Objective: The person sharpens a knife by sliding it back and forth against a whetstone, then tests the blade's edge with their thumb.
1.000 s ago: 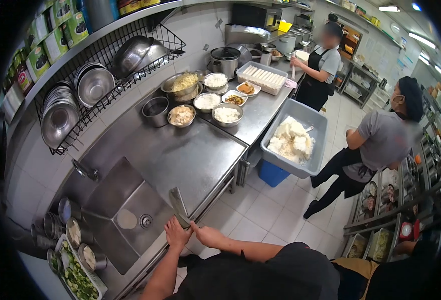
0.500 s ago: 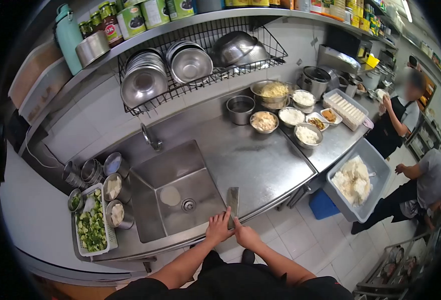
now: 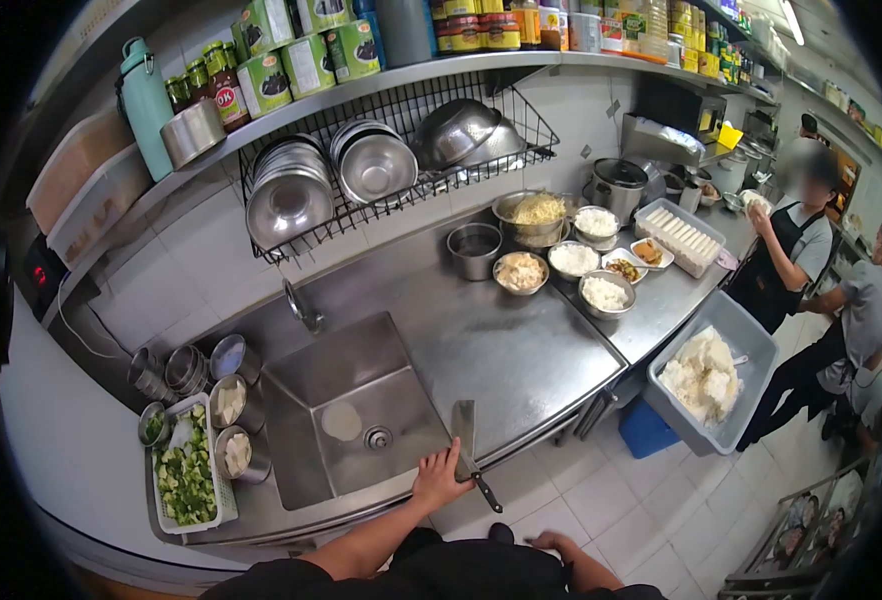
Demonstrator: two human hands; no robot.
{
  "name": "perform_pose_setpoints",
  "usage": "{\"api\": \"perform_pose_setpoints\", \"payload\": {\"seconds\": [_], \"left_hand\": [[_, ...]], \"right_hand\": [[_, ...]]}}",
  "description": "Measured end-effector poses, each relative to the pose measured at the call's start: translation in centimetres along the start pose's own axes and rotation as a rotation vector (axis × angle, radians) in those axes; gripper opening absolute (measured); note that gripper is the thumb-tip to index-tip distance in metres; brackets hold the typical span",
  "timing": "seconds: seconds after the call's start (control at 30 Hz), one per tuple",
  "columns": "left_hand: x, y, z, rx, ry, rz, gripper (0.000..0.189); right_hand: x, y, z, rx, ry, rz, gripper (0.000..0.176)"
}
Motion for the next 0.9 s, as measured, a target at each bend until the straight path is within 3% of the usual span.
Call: {"api": "perform_pose_setpoints", "payload": {"seconds": [0.07,0.1,0.17,0.27,0.3,0.33,0.4,0.5,0.63,0.8,0.9], "left_hand": [[0.2,0.2,-0.1,-0.024,0.0,0.01,0.113],[0.2,0.2,0.0,-0.011,0.003,0.002,0.113],[0.2,0.2,0.1,0.008,0.008,0.002,0.113],[0.0,0.2,0.1,0.023,-0.017,0.009,0.112],[0.1,0.2,0.1,0.007,-0.029,0.009,0.112],[0.2,0.2,0.0,-0.006,-0.041,0.006,0.112],[0.1,0.4,0.0,0.013,-0.037,0.003,0.111],[0.3,0.2,0.0,0.035,-0.046,-0.011,0.111],[0.2,0.2,0.1,0.031,-0.04,-0.021,0.111],[0.4,0.2,0.7,0.072,-0.061,-0.044,0.111],[0.5,0.3,0.9,0.092,-0.065,-0.056,0.11]], "right_hand": [[3.0,-2.7,1.5,0.161,0.167,-0.41,0.06],[2.6,-2.1,1.4,0.154,0.167,-0.415,0.06],[-2.5,0.5,3.5,0.24,0.3,0.043,0.052],[-4.1,4.5,4.7,0.148,0.191,0.14,0.046],[1.4,1.7,2.6,0.123,-0.411,-0.289,0.041],[2.2,1.6,2.5,0.115,-0.406,-0.287,0.041],[-0.9,3.6,2.0,-0.026,-0.029,0.134,0.041],[-0.5,5.7,3.8,0.126,-0.199,0.034,0.042],[1.4,4.8,3.4,0.128,-0.408,-0.103,0.042],[2.4,-0.3,-0.7,-0.039,0.071,0.171,0.04],[2.9,-1.4,-1.2,-0.049,0.097,0.182,0.043]]}}
Point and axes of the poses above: each hand's wrist, its own y-axis towards the middle knuckle, its own z-axis out of the palm, x = y × z, the point moved 9 cm from there along y, towards the middle knuckle, and after that the axes turned 4 degrees about y, right-handed, at the moved point
